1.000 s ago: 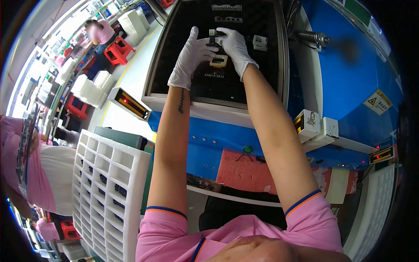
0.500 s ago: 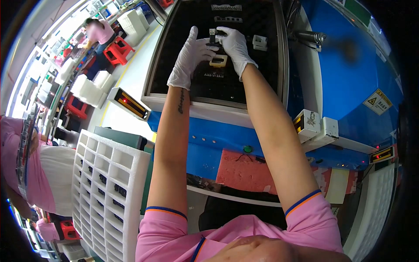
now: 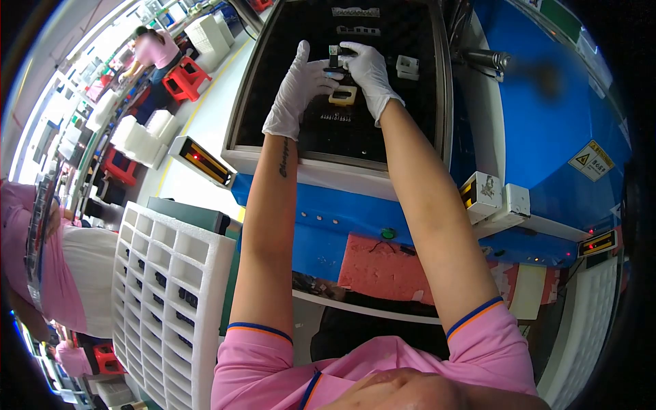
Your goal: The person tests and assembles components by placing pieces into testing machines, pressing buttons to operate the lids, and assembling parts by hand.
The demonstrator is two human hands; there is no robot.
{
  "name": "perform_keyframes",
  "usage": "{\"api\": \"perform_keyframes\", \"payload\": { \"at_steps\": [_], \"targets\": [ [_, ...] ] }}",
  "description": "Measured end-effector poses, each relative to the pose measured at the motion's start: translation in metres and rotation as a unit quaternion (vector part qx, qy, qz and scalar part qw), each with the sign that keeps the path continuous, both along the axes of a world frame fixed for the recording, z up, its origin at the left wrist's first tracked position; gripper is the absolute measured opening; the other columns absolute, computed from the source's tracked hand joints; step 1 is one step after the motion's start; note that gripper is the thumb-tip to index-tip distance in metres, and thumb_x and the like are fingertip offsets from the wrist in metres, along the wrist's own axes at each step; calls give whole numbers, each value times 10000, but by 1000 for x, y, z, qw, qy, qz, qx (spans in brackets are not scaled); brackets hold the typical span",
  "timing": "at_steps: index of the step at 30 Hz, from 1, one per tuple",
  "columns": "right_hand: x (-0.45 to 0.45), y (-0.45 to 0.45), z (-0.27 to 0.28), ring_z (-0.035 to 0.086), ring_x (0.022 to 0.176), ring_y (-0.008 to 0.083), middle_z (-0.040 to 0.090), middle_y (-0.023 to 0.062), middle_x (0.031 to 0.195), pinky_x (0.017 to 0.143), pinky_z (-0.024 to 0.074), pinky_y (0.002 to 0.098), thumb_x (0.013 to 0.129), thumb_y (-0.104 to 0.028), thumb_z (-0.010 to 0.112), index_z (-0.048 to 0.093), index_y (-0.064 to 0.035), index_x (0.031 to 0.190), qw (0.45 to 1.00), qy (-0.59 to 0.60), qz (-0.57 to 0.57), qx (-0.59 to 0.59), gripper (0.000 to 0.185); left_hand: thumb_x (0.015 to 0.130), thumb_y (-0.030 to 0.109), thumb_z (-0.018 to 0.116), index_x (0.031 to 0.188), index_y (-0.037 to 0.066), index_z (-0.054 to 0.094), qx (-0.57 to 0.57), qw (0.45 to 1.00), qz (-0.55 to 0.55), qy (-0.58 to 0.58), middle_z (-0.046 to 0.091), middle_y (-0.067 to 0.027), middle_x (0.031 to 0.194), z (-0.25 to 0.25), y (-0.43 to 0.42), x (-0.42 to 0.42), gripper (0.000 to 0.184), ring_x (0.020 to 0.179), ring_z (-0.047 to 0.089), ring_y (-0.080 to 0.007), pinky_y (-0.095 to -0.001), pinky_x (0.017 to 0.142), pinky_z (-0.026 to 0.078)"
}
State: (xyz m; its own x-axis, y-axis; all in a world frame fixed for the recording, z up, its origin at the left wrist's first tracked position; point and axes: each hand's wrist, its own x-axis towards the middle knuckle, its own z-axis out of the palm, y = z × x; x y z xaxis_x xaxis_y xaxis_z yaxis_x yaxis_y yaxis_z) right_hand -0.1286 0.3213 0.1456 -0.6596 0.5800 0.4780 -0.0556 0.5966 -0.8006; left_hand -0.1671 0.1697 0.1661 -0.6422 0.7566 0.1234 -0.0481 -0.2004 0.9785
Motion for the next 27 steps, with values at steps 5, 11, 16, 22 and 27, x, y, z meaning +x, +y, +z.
{"api": "perform_keyframes", "payload": {
  "at_steps": [5, 11, 16, 22, 27],
  "targets": [
    [12, -6, 16, 641, 783, 239, 622, 143, 1049, 718, 528, 386, 769, -121, 655, 591, -64, 1133, 892, 93, 123, -426, 374, 834, 646, 403, 1001, -30, 617, -112, 981, 92, 130, 642, -133, 876, -3, 3, 2, 728, 771, 586, -183, -289, 706, 447],
    [13, -8, 11, 591, 908, 211, 593, 123, 1023, 778, 518, 309, 788, -71, 615, 552, -18, 1148, 918, 62, 119, -374, 369, 864, 578, 431, 873, 17, 688, -150, 943, 192, 226, 650, -77, 831, -15, 7, -13, 617, 743, 567, -159, -279, 698, 441],
    [2, 1, -2, 573, 987, 236, 586, 140, 1095, 807, 506, 329, 754, -33, 638, 589, -52, 1118, 941, 9, 106, -322, 367, 880, 550, 423, 838, 28, 698, -121, 911, 315, 237, 648, -54, 776, -13, 3, -15, 591, 712, 546, -143, -274, 666, 430],
    [5, -3, -1, 586, 917, 206, 585, 106, 1022, 819, 507, 318, 797, -29, 580, 574, -55, 1122, 941, -12, 123, -316, 326, 884, 545, 414, 830, 22, 697, -81, 917, 351, 171, 648, -53, 765, -8, -1, -8, 598, 683, 527, -129, -272, 632, 415],
    [2, 1, -2, 604, 851, 206, 587, 103, 1008, 774, 521, 319, 799, -21, 563, 588, -73, 1109, 945, -64, 109, -300, 316, 886, 514, 444, 854, 16, 688, -81, 908, 366, 187, 643, -45, 743, -8, -4, -7, 555, 676, 522, -128, -268, 631, 413]
  ]
}}
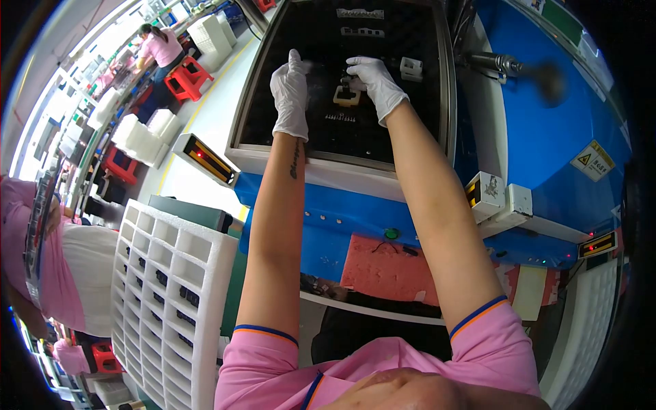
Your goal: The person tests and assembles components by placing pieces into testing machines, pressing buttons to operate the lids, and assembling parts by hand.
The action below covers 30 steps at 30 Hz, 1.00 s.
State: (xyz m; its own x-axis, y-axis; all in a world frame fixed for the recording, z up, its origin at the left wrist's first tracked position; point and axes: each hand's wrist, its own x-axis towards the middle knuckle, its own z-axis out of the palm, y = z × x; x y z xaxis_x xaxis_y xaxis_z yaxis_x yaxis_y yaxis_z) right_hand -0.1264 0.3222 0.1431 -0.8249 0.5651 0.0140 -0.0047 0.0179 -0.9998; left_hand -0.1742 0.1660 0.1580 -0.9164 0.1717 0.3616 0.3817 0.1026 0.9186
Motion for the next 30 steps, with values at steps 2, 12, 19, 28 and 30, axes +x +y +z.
{"api": "perform_keyframes", "payload": {
  "at_steps": [2, 12, 19, 28, 30],
  "targets": [
    [2, -4, 3, 611, 818, 199, 594, 96, 987, 740, 527, 310, 803, -22, 553, 590, -75, 1108, 999, -34, -15, -5, 312, 874, 428, 513, 905, 5, 673, 36, 997, 45, 47, 641, -69, 802, -4, -3, 0, 452, 704, 539, -147, -288, 653, 431],
    [105, -90, 26, 615, 866, 177, 626, 105, 984, 724, 498, 268, 850, -82, 530, 581, -31, 1120, 915, 293, -113, 252, 279, 841, 267, 564, 1307, -1, 368, -37, 918, 318, 232, 356, -223, 1306, -48, -86, 138, 573, 1246, 293, -352, -422, 1039, 232],
    [288, -114, -54, 558, 994, 272, 593, 116, 1103, 856, 441, 365, 772, -181, 600, 543, -40, 1157, 752, 31, 95, 652, 414, 903, 448, 435, 1358, -60, 237, -99, 972, 198, 79, 195, -265, 1417, -129, -123, 192, 710, 1331, 168, -361, -435, 1079, 164],
    [294, -106, -96, 529, 1021, 248, 565, 92, 1130, 818, 430, 374, 688, -129, 644, 584, -38, 1050, 757, 48, -4, 652, 378, 899, 495, 419, 1334, -52, 303, -67, 982, 172, -30, 375, -255, 1327, -119, -152, 196, 708, 1265, 325, -350, -381, 1028, 283],
    [299, -117, -84, 520, 1024, 242, 559, 78, 1124, 816, 417, 376, 688, -112, 647, 583, -51, 1015, 776, 41, -36, 628, 339, 902, 490, 417, 1328, -53, 316, -29, 986, 161, -34, 420, -249, 1296, -120, -156, 192, 697, 1235, 376, -337, -363, 1011, 310]
  ]
}}
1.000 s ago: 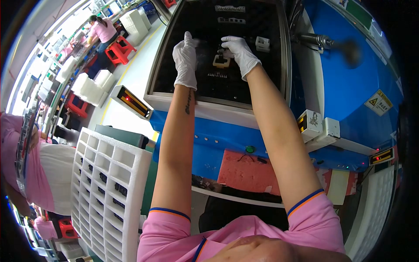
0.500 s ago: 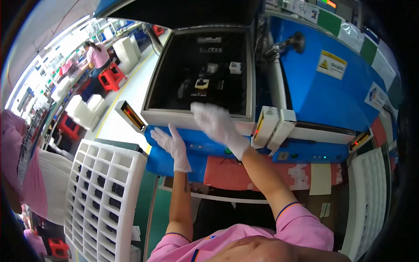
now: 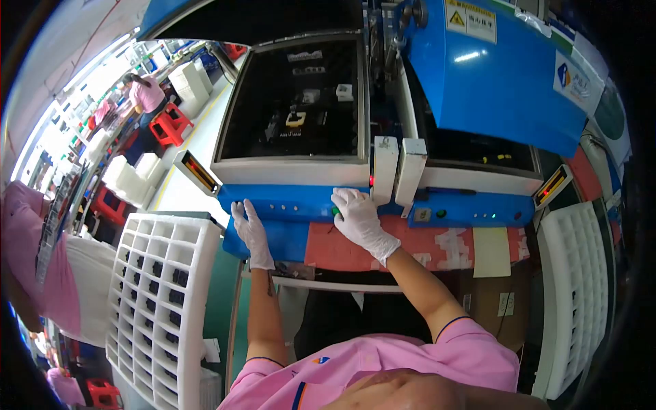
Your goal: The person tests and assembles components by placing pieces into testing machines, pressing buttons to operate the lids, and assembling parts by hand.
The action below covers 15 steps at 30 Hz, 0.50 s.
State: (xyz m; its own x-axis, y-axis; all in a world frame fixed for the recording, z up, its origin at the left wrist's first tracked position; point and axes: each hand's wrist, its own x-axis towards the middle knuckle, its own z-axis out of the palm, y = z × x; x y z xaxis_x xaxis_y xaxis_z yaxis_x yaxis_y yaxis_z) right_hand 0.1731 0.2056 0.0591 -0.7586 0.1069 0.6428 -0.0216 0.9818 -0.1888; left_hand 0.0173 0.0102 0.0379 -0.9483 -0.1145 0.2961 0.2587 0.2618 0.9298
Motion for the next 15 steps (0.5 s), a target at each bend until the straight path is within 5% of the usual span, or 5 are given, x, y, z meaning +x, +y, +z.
{"api": "perform_keyframes", "payload": {
  "at_steps": [11, 14, 15],
  "targets": [
    [-1, -6, -14, 525, 992, 270, 584, 70, 1041, 867, 400, 396, 692, -63, 654, 599, -67, 950, 990, 91, -43, -102, 264, 911, 415, 452, 1316, -35, 351, -28, 995, -84, -45, 441, -241, 1278, -3, -14, -6, 613, 1159, 461, -312, -339, 976, 354],
    [10, 12, -7, 580, 955, 252, 629, 79, 997, 849, 452, 353, 751, -63, 634, 623, -42, 959, 964, 96, 154, -193, 209, 882, 259, 546, 1242, 7, 460, 58, 991, -123, 9, 512, -195, 1211, -2, 8, 23, 448, 1084, 517, -267, -330, 918, 405],
    [22, 16, -1, 580, 955, 252, 629, 79, 997, 849, 452, 353, 751, -63, 634, 623, -42, 959, 964, 93, 152, -196, 209, 847, 187, 575, 1194, 22, 497, -14, 982, -162, 94, 543, -166, 1163, -8, 18, 38, 392, 1042, 536, -257, -330, 893, 421]
  ]
}}
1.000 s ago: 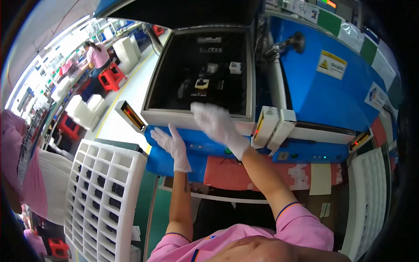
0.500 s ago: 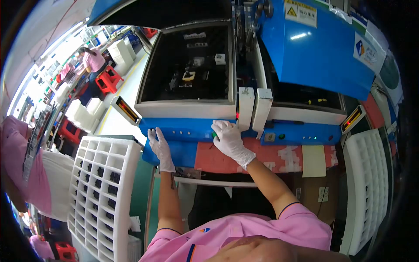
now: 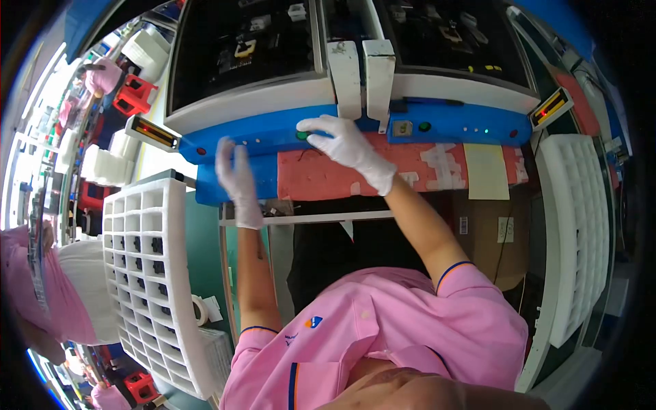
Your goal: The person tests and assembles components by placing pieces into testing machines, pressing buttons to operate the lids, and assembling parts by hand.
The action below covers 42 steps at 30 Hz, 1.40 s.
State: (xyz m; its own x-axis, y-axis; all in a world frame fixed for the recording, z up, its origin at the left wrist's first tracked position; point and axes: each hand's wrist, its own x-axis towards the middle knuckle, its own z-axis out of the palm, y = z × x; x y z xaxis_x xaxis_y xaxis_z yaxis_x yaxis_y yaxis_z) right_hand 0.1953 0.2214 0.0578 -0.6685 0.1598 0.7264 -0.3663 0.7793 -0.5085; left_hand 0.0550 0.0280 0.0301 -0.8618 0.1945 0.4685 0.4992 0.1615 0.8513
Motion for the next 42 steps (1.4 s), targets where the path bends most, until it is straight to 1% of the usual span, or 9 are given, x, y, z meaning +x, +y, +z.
{"api": "perform_keyframes", "payload": {
  "at_steps": [2, 5, 13, 26, 29, 32, 34, 38, 42],
  "targets": [
    [37, 14, 32, 618, 917, 208, 657, 96, 953, 813, 488, 286, 831, -77, 585, 625, -8, 1015, 929, -126, 136, -319, 201, 801, 77, 600, 1120, 31, 555, -120, 976, -108, 147, 585, -137, 1088, -5, 27, 39, 326, 992, 560, -256, -340, 859, 445],
    [84, 50, 52, 615, 921, 151, 655, 101, 953, 806, 486, 250, 874, -90, 545, 600, 10, 1082, 915, -126, 164, -347, 238, 719, -7, 558, 1096, 26, 562, -232, 871, -302, 310, 587, -133, 1073, 9, 70, 99, 379, 1020, 542, -308, -398, 888, 430],
    [140, 176, 118, 616, 847, 124, 661, 97, 928, 772, 477, 235, 880, -92, 524, 600, 4, 1088, 969, -35, -20, -246, 242, 680, 48, 522, 1087, 38, 541, -284, 850, -250, 367, 579, -103, 1063, -34, 111, 132, 408, 1062, 510, -288, -436, 946, 359],
    [43, 392, 88, 593, 935, 276, 630, 157, 1032, 838, 443, 375, 842, -407, 559, 629, -21, 1045, 885, -59, -411, -211, 442, 692, -52, 629, 838, 71, 591, 50, 880, -434, 188, 612, -72, 909, 101, 216, 192, 194, 841, 607, -216, -277, 708, 489],
    [48, 391, 92, 600, 917, 290, 626, 192, 1010, 818, 453, 390, 847, -442, 536, 619, 10, 1033, 865, -138, -420, -238, 496, 721, -35, 565, 865, 13, 601, 160, 867, -467, -61, 602, -88, 866, 137, 298, 180, 156, 756, 588, -182, -280, 674, 485],
    [44, 410, 79, 597, 808, 257, 634, 174, 926, 712, 444, 366, 838, -492, 521, 605, 18, 1028, 847, -180, -421, -269, 551, 713, -46, 513, 894, -10, 593, 350, 751, -425, -364, 589, -83, 811, 152, 385, 153, 202, 646, 556, -170, -268, 610, 472],
    [37, 431, 69, 586, 609, 176, 656, 103, 779, 518, 416, 304, 814, -557, 514, 585, 3, 1029, 841, -192, -410, -296, 604, 724, -16, 518, 909, -25, 584, 349, 773, -354, -393, 579, -99, 781, 144, 437, 136, 197, 652, 560, -177, -278, 589, 478],
    [46, 404, 91, 578, 609, 168, 650, 115, 806, 497, 394, 273, 825, -556, 498, 550, -5, 1057, 811, -212, -345, -422, 600, 797, 96, 504, 1102, -28, 518, 248, 768, -325, -492, 595, -114, 914, 134, 478, 113, 329, 710, 556, -176, -260, 649, 468],
    [50, 397, 95, 548, 605, 136, 644, 99, 842, 503, 386, 232, 825, -539, 515, 560, -22, 1044, 813, -193, -342, -429, 564, 766, 127, 593, 892, -4, 622, 101, 847, -295, -431, 637, -77, 780, 139, 483, 107, 184, 631, 577, -195, -315, 608, 490]
  ]
}}
